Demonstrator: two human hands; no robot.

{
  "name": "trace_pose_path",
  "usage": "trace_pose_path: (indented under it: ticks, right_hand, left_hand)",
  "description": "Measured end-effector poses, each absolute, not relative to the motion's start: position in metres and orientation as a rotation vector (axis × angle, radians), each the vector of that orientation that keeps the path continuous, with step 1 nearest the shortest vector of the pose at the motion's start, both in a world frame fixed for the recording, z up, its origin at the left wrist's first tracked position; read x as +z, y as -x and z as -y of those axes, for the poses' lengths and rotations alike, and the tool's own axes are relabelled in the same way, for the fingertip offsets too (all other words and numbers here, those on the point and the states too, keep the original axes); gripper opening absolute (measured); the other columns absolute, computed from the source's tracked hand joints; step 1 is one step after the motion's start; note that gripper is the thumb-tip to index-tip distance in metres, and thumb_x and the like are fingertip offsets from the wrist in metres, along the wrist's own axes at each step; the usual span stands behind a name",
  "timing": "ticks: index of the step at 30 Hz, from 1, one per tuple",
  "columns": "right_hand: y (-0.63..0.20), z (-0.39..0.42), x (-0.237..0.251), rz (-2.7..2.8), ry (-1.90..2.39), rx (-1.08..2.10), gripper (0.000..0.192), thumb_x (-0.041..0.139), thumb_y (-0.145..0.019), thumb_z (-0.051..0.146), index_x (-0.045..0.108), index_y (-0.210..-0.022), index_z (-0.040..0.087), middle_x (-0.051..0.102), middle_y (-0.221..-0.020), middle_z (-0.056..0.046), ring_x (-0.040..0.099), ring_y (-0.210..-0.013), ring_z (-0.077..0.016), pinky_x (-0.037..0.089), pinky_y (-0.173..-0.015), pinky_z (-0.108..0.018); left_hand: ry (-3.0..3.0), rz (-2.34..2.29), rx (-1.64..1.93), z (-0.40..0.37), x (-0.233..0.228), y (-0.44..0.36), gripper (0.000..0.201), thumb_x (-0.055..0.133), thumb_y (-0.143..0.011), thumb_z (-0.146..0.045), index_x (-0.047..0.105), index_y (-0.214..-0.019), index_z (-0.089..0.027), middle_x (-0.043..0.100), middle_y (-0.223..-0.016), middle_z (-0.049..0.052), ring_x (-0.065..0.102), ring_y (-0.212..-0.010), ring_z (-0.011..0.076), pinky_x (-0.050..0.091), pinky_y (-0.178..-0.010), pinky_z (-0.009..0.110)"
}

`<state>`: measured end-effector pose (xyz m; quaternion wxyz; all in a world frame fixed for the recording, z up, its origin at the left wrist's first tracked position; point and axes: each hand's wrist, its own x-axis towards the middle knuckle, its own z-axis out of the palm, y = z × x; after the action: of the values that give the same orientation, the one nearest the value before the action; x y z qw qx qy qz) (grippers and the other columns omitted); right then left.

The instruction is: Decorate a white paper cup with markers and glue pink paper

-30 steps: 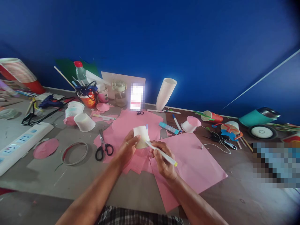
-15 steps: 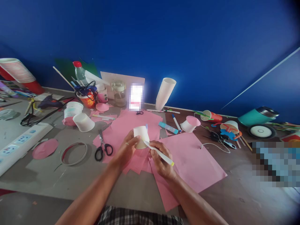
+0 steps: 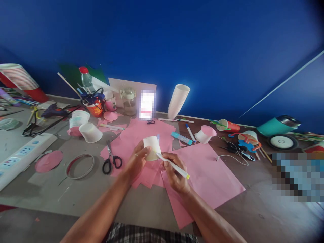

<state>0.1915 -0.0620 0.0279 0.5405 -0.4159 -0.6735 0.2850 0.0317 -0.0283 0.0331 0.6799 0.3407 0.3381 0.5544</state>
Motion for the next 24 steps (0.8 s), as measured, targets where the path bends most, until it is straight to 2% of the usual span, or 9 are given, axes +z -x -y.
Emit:
trace_pose_path:
  ticks: [11,18,24]
  right_hand:
    - [-0.1919,0.061,0.0207,1.547,0.973,0.747,0.017,0.05,-0.093,0.032,0.06,-0.1,0.021,0.067,-0.079,-0.005,0.063,-0.068,-0.0181,0.051,-0.059,-0.03]
    - [-0.1909,0.0611,0.0213,1.572,0.935,0.76,0.017,0.051,-0.093,0.032,0.059,-0.105,0.022,0.067,-0.084,-0.005,0.065,-0.07,-0.0178,0.052,-0.06,-0.03]
    - [-0.1899,0.0601,0.0254,1.603,0.944,0.71,0.016,0.051,-0.093,0.03,0.059,-0.104,0.022,0.067,-0.082,-0.004,0.066,-0.069,-0.0172,0.052,-0.058,-0.029]
  left_hand:
    - [-0.792,-0.741,1.245,0.0268,0.028,-0.0302,0.022,0.066,-0.081,-0.033,0.066,-0.096,-0.018,0.067,-0.087,0.003,0.062,-0.083,0.0181,0.046,-0.068,0.026]
    - [-0.776,-0.735,1.234,0.0277,0.0272,-0.0306,0.032,0.067,-0.08,-0.032,0.064,-0.11,-0.019,0.068,-0.095,0.004,0.062,-0.084,0.0185,0.046,-0.069,0.026]
    - [-0.769,-0.761,1.238,0.0271,0.0261,-0.0319,0.036,0.069,-0.078,-0.032,0.065,-0.111,-0.019,0.07,-0.09,0.003,0.064,-0.081,0.0188,0.046,-0.069,0.027]
